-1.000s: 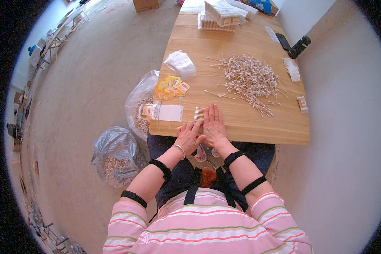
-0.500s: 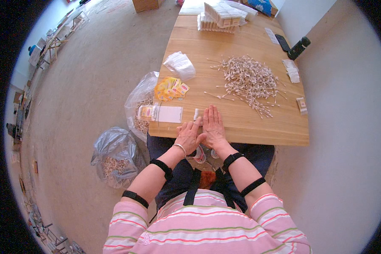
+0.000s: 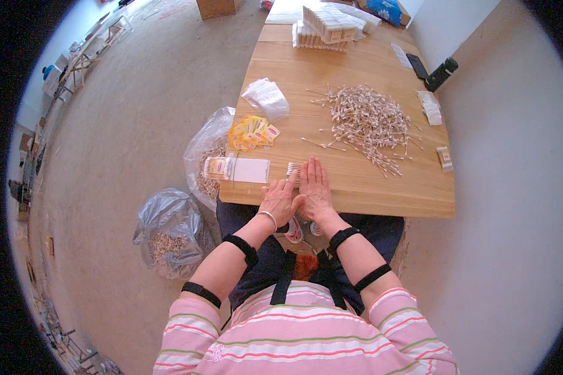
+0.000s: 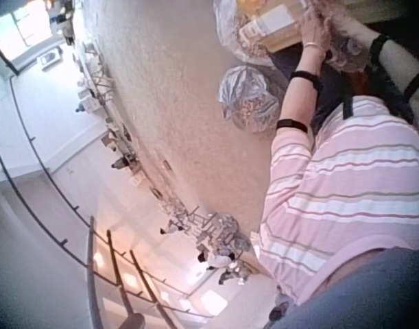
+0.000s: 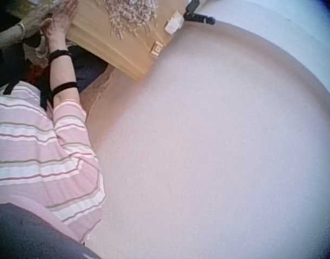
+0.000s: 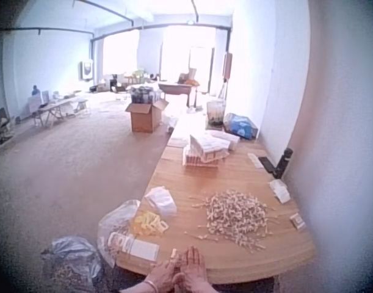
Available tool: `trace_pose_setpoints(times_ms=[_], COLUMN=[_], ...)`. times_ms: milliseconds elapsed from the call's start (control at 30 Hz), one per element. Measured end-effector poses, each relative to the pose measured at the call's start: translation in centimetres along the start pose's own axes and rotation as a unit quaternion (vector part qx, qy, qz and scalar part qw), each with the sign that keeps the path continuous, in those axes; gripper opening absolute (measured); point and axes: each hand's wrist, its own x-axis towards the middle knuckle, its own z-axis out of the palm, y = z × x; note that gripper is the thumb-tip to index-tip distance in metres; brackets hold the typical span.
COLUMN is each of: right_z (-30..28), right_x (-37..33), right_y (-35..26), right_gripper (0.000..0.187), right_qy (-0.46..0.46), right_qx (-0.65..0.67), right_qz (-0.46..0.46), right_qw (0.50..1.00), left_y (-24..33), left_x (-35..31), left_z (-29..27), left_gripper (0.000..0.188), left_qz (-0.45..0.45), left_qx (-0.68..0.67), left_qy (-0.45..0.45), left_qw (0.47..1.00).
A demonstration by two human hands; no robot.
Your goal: The person is seen picking up cotton swabs from a pile and placing them neatly on a white paper on a table.
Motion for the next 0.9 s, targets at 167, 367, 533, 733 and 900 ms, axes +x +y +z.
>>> trace_pose_setpoints(times_ms=[167,367,533,733,900], right_z=[-0.2,-0.4,-0.7,-0.6,0.0], right_x=[0.0,0.0,0.0,0.0,0.1], right_y=[-0.1,-0.3,-0.2,-0.2,-0.3], right_gripper=[0.084,0.085,0.086,0.087,0.086], right_qy=[-0.007,-0.016,-0.043,-0.025,-0.013], right_qx=[0.021,0.058,0.051,0.065,0.071], right_qz=[0.002,0.003,0.007,0.008,0.011], right_qw=[1.0,0.998,0.998,0.998,0.997], left_y=[0.2,-0.3,0.2,0.7,-0.3], left_x=[0.6,0.6,0.7,1.8,1.9], left_z=[-0.2,-0.2,-0.6,-1.3,-0.7], left_gripper=[0.065,0.06,0.059,0.062,0.058], left_qz=[-0.016,-0.003,-0.012,-0.065,-0.042], left_qx=[0.026,0.011,0.007,0.018,-0.005], left_qy=[-0.024,-0.012,-0.006,-0.073,-0.063], left_qw=[0.999,1.0,1.0,0.995,0.997])
